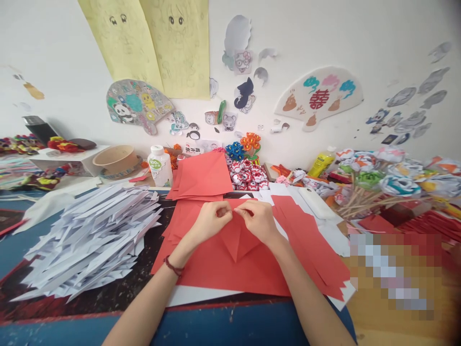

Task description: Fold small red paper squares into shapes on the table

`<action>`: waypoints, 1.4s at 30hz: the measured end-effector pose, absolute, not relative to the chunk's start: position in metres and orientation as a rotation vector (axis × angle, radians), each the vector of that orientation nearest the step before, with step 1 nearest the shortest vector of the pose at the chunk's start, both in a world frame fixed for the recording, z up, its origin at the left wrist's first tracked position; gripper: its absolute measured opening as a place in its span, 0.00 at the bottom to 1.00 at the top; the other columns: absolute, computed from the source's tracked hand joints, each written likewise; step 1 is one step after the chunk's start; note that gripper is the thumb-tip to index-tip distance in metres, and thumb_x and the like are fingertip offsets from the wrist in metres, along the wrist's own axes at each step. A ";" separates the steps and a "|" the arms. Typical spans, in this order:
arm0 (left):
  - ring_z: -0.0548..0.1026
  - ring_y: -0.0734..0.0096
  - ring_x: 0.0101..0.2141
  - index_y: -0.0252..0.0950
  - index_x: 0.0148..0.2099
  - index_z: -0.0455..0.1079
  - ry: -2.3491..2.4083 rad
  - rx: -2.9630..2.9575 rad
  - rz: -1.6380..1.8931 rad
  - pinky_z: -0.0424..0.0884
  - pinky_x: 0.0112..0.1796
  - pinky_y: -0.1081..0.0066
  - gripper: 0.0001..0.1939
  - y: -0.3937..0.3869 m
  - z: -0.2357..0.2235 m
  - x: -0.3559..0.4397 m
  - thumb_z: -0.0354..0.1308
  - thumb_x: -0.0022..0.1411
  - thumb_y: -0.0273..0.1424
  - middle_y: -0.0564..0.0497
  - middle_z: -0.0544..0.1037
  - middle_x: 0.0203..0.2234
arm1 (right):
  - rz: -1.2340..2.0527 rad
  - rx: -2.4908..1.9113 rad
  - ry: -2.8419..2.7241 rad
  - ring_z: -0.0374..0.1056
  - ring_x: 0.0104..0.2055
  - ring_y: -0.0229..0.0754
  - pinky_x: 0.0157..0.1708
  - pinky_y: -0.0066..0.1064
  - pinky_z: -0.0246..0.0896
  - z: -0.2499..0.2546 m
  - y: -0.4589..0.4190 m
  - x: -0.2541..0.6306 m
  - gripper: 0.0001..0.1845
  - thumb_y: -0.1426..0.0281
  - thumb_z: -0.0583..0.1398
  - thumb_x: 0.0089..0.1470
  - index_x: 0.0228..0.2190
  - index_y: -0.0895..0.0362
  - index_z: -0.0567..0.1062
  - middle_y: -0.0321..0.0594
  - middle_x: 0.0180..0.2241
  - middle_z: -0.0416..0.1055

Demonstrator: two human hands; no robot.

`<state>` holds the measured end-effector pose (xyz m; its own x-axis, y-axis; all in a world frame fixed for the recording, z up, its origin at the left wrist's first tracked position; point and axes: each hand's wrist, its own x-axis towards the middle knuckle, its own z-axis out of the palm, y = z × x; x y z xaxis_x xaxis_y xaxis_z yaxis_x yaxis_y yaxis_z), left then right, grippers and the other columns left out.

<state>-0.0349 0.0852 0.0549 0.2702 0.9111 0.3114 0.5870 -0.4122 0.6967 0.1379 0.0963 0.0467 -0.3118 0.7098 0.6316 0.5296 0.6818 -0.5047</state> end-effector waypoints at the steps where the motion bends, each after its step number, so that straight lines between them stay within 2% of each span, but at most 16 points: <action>1: 0.60 0.78 0.22 0.35 0.25 0.63 1.358 2.099 0.966 0.55 0.26 0.76 0.06 0.085 0.055 -0.035 0.50 0.53 0.27 0.57 0.65 0.19 | 0.230 -0.952 -1.973 0.66 0.25 0.39 0.28 0.30 0.57 0.048 0.096 0.139 0.11 0.73 0.58 0.56 0.23 0.57 0.77 0.39 0.23 0.74; 10: 0.63 0.76 0.22 0.34 0.24 0.66 1.578 2.065 1.030 0.56 0.25 0.75 0.07 0.090 0.066 -0.063 0.52 0.53 0.26 0.56 0.68 0.18 | 0.273 -1.030 -1.607 0.68 0.26 0.40 0.28 0.31 0.60 0.059 0.104 0.168 0.09 0.70 0.61 0.53 0.23 0.57 0.77 0.38 0.23 0.74; 13: 0.70 0.73 0.28 0.35 0.35 0.73 1.504 2.017 1.167 0.62 0.30 0.75 0.10 0.088 0.070 -0.063 0.51 0.61 0.32 0.52 0.77 0.28 | 0.397 -1.038 -1.521 0.68 0.27 0.41 0.29 0.31 0.61 0.059 0.105 0.165 0.08 0.68 0.62 0.51 0.23 0.58 0.78 0.39 0.23 0.75; 15: 0.72 0.71 0.32 0.37 0.41 0.74 1.388 2.015 1.197 0.63 0.33 0.75 0.13 0.086 0.070 -0.057 0.50 0.64 0.37 0.51 0.79 0.33 | 0.519 -1.016 -1.545 0.69 0.29 0.42 0.31 0.32 0.62 0.057 0.105 0.158 0.09 0.67 0.62 0.52 0.24 0.58 0.78 0.40 0.25 0.75; 20: 0.70 0.72 0.28 0.34 0.34 0.74 1.382 2.000 1.136 0.62 0.29 0.75 0.15 0.084 0.066 -0.052 0.52 0.63 0.39 0.51 0.77 0.27 | 0.956 -0.962 -1.684 0.72 0.36 0.44 0.36 0.32 0.65 0.057 0.103 0.152 0.11 0.63 0.62 0.52 0.30 0.58 0.79 0.42 0.33 0.77; 23: 0.67 0.73 0.26 0.34 0.31 0.74 1.322 2.054 1.017 0.60 0.27 0.75 0.15 0.082 0.070 -0.057 0.52 0.62 0.38 0.52 0.76 0.24 | 1.089 -0.951 -1.846 0.71 0.35 0.42 0.35 0.30 0.65 0.059 0.102 0.155 0.11 0.64 0.61 0.53 0.30 0.58 0.78 0.41 0.33 0.76; 28: 0.62 0.76 0.23 0.34 0.27 0.72 1.272 2.133 0.927 0.55 0.25 0.75 0.14 0.076 0.073 -0.055 0.52 0.61 0.34 0.54 0.71 0.20 | 1.113 -0.915 -2.024 0.68 0.31 0.39 0.32 0.29 0.62 0.057 0.102 0.153 0.10 0.67 0.57 0.54 0.28 0.58 0.77 0.38 0.29 0.74; 34: 0.58 0.76 0.20 0.35 0.22 0.70 1.369 2.182 0.926 0.52 0.25 0.74 0.16 0.075 0.069 -0.049 0.54 0.60 0.35 0.56 0.65 0.16 | 1.016 -0.934 -2.087 0.62 0.26 0.36 0.28 0.27 0.58 0.055 0.104 0.149 0.08 0.75 0.55 0.46 0.21 0.58 0.73 0.34 0.22 0.69; 39: 0.61 0.74 0.21 0.34 0.22 0.71 1.418 2.125 1.010 0.54 0.25 0.74 0.16 0.078 0.075 -0.058 0.54 0.60 0.36 0.54 0.68 0.17 | 0.961 -0.973 -2.090 0.63 0.27 0.36 0.28 0.27 0.58 0.055 0.109 0.162 0.08 0.75 0.55 0.46 0.21 0.58 0.73 0.34 0.23 0.69; 42: 0.65 0.73 0.23 0.33 0.26 0.74 1.435 1.998 1.130 0.58 0.28 0.74 0.15 0.082 0.076 -0.070 0.56 0.59 0.37 0.53 0.73 0.19 | 0.892 -1.052 -2.053 0.63 0.26 0.36 0.27 0.27 0.57 0.052 0.116 0.175 0.07 0.75 0.57 0.45 0.20 0.59 0.73 0.34 0.22 0.68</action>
